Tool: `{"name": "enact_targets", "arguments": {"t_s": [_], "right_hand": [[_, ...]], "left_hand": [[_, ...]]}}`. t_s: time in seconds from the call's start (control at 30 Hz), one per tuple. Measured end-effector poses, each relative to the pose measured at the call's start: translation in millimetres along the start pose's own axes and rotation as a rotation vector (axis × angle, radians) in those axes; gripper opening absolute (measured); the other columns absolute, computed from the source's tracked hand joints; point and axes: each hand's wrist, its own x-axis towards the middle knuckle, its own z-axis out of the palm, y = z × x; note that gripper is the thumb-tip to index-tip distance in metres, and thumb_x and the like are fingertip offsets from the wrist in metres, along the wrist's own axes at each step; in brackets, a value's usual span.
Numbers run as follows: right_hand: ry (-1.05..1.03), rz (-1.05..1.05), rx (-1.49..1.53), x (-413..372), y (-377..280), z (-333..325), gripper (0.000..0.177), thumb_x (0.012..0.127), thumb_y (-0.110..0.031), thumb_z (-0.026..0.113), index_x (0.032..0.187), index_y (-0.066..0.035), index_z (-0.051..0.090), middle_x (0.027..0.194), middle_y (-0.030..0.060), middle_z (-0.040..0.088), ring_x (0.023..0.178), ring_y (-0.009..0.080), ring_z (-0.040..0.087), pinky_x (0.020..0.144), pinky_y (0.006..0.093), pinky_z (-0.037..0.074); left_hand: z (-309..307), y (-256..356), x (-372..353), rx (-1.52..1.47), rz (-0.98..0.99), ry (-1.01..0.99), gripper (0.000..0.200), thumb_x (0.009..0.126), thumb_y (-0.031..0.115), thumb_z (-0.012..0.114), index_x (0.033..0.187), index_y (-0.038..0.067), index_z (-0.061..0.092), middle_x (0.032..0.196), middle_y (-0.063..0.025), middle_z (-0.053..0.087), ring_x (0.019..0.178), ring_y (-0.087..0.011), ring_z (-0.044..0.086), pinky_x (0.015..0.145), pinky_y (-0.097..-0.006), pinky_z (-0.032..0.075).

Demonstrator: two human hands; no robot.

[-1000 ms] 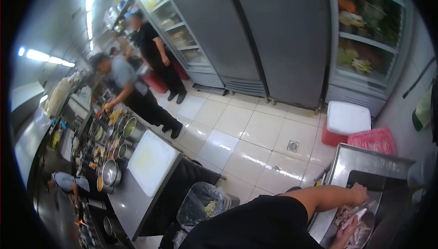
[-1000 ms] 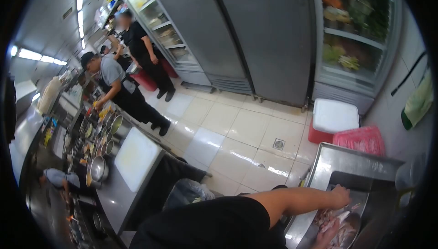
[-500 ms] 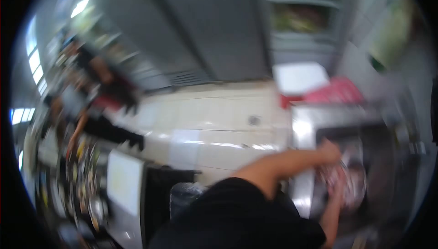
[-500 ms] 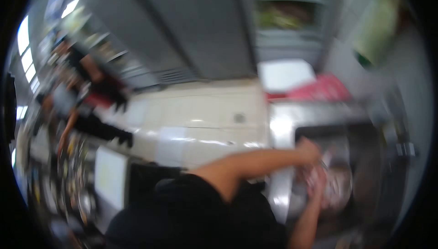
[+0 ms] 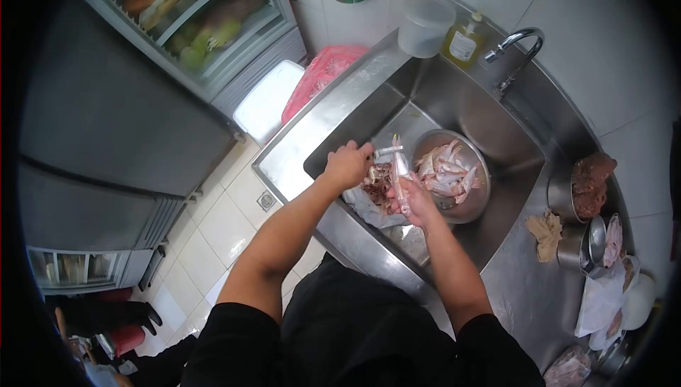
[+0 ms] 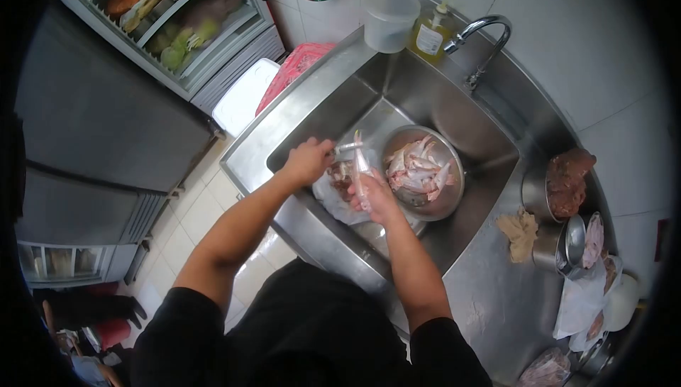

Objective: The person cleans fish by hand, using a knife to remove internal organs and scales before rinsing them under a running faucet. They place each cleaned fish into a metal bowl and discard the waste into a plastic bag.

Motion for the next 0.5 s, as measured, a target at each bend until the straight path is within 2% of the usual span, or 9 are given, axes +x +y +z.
{"name": "enact_targets", "arguments": {"t_s": [0.03, 0.1, 0.17, 0.27, 0.37, 0.4, 0.5], "right_hand": [[-0.009, 0.009, 0.033, 1.4, -2.5, -0.8, 0.022, 0.095, -0.026, 0.052, 0.111, -0.012, 0.05, 0.079, 0.0077, 0.062, 0.053, 0.0174, 0.058, 0.043, 0.0301, 0.046], [-0.067, 0.048, 0.066, 12.1, 4.1, -9.8, 0.019, 0.095, -0.028, 0.052, 0.105, -0.012, 0.052, 0.078, 0.0068, 0.062, 0.052, 0.0166, 0.057, 0.043, 0.0295, 0.045], [-0.113, 0.077, 0.1, 14.2, 5.3, -9.6, 0.019, 0.096, -0.029, 0.051, 0.103, -0.011, 0.053, 0.077, 0.0065, 0.062, 0.052, 0.0163, 0.056, 0.043, 0.0292, 0.043], [-0.199, 0.05, 0.211, 11.6, 5.2, -10.4, 0.021, 0.097, -0.031, 0.05, 0.103, -0.011, 0.055, 0.077, 0.006, 0.062, 0.052, 0.0157, 0.055, 0.044, 0.0297, 0.043], [-0.258, 0.079, 0.274, 20.7, 12.6, -23.8, 0.023, 0.098, -0.032, 0.049, 0.102, -0.011, 0.056, 0.078, 0.0057, 0.063, 0.053, 0.0163, 0.055, 0.045, 0.0305, 0.043], [-0.25, 0.091, 0.276, 17.9, 10.7, -22.6, 0.024, 0.098, -0.033, 0.049, 0.101, -0.011, 0.056, 0.078, 0.0059, 0.063, 0.053, 0.0168, 0.055, 0.045, 0.0307, 0.043], [-0.239, 0.115, 0.295, 14.4, 7.2, -19.6, 0.028, 0.098, -0.036, 0.049, 0.1, -0.01, 0.058, 0.081, 0.0064, 0.064, 0.054, 0.0176, 0.055, 0.046, 0.031, 0.042]], "left_hand": [[-1.2, 1.9, 0.2, 0.044, 0.018, 0.001, 0.029, 0.093, 0.034, 0.056, 0.119, 0.021, 0.058, 0.111, -0.0172, 0.058, 0.104, -0.038, 0.06, 0.085, -0.0535, 0.047], [9.0, 1.5, -11.9, 0.113, 0.23, -0.02, 0.031, 0.092, 0.034, 0.057, 0.12, 0.021, 0.056, 0.106, -0.0171, 0.057, 0.101, -0.0385, 0.06, 0.083, -0.0517, 0.048], [5.9, -4.6, -1.8, 0.038, 0.148, -0.046, 0.032, 0.092, 0.032, 0.059, 0.122, 0.022, 0.056, 0.105, -0.0166, 0.057, 0.1, -0.0388, 0.059, 0.084, -0.0501, 0.048], [-2.1, -14.5, 9.5, -0.029, 0.014, 0.067, 0.033, 0.09, 0.029, 0.061, 0.122, 0.022, 0.057, 0.105, -0.0168, 0.057, 0.1, -0.0389, 0.059, 0.085, -0.0487, 0.048], [11.8, -18.1, -4.1, -0.002, 0.279, -0.04, 0.031, 0.09, 0.027, 0.062, 0.121, 0.02, 0.058, 0.106, -0.0173, 0.057, 0.099, -0.0389, 0.059, 0.084, -0.0488, 0.048], [10.3, -18.7, -3.5, -0.018, 0.268, -0.041, 0.03, 0.09, 0.028, 0.062, 0.119, 0.02, 0.059, 0.105, -0.0171, 0.057, 0.098, -0.0389, 0.06, 0.084, -0.0488, 0.049], [1.9, -22.0, 11.8, -0.059, 0.048, 0.058, 0.032, 0.09, 0.029, 0.063, 0.122, 0.022, 0.059, 0.105, -0.0164, 0.057, 0.098, -0.0391, 0.06, 0.084, -0.0488, 0.049]]}}
